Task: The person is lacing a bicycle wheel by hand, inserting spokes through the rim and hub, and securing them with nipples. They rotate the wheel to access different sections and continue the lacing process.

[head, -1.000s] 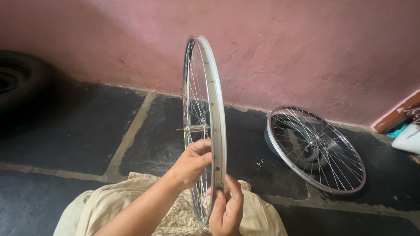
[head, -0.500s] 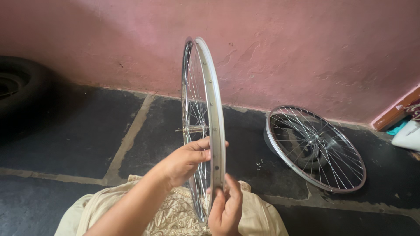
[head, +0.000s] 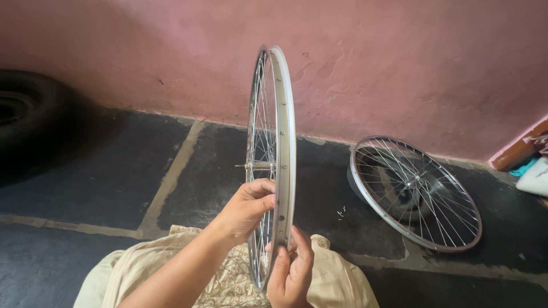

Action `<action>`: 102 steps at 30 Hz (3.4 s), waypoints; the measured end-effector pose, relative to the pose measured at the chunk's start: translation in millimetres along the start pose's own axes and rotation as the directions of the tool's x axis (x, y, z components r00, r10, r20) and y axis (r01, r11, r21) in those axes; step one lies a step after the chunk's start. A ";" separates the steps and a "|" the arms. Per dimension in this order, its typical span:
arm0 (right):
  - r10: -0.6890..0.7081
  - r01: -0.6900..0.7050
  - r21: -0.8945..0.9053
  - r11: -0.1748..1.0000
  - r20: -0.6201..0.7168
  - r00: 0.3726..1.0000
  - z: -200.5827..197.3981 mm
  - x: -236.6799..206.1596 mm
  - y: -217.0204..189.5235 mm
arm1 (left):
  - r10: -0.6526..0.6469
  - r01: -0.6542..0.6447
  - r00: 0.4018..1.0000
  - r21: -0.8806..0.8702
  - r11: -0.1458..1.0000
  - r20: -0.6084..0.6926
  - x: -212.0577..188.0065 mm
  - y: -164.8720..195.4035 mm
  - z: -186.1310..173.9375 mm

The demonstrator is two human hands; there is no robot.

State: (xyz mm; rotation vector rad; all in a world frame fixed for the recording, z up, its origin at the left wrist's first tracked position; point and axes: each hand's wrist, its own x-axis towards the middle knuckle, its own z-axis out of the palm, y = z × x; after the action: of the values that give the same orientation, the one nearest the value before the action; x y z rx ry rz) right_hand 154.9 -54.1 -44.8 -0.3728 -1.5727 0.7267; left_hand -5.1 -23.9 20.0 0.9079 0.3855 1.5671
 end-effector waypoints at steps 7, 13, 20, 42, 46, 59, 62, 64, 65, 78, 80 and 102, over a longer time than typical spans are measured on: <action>0.006 -0.006 -0.016 1.000 0.010 1.000 -6.1 -0.9 5.4 | 0.125 -0.130 0.990 0.092 0.987 0.061 6.7 -17.6 -2.0; 0.009 -0.009 -0.006 1.000 0.012 1.000 -3.3 -1.6 6.2 | 0.055 -0.062 0.996 0.088 0.994 0.075 1.7 -6.5 3.6; 0.380 -0.422 0.090 0.902 0.295 0.877 10.6 1.1 -1.0 | 0.171 -0.075 0.951 0.344 0.936 -0.258 -20.6 53.3 40.5; 0.838 -0.778 0.427 0.461 0.077 0.540 -4.2 111.3 135.5 | -0.028 0.073 0.997 0.728 0.681 -0.073 -41.4 179.6 -22.4; 0.875 -0.767 0.529 0.363 0.090 0.476 3.5 134.9 145.4 | -0.078 0.062 0.997 0.703 0.709 -0.009 -47.1 175.9 -21.4; 0.529 -0.561 0.092 0.822 -0.485 0.696 10.3 121.7 136.9 | -0.163 0.091 0.986 0.718 0.690 0.031 -40.4 166.4 -10.6; 0.360 -0.445 -0.133 0.886 -0.408 0.839 12.3 109.7 140.4 | -0.155 0.017 0.981 0.747 0.664 0.116 -38.5 163.9 -9.9; 0.364 -0.429 -0.122 0.895 -0.356 0.861 11.0 106.6 145.0 | -0.169 0.040 0.981 0.744 0.667 0.100 -37.7 162.2 -9.9; 0.382 -0.431 -0.078 0.899 -0.344 0.858 10.0 108.1 147.9 | -0.177 0.051 0.980 0.743 0.668 0.092 -37.1 161.2 -10.2; -0.229 0.206 -0.275 0.939 -0.052 0.972 31.5 122.1 98.4 | -0.121 0.101 0.993 0.673 0.733 -0.018 -33.6 151.9 -14.0; -0.109 0.109 -0.187 0.976 0.011 0.994 37.6 121.9 86.5 | -0.114 0.111 0.993 0.676 0.729 -0.040 -33.7 150.5 -13.7; -0.341 0.396 -0.626 0.672 0.212 0.916 55.4 175.9 56.7 | 0.033 0.033 0.996 0.710 0.703 -0.078 -49.3 143.2 -19.6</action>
State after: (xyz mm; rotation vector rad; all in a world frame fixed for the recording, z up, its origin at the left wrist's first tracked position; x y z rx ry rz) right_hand 65.1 85.5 53.7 -0.5190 -1.8799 -0.1707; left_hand -118.6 -97.4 91.0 1.4295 1.1129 1.4596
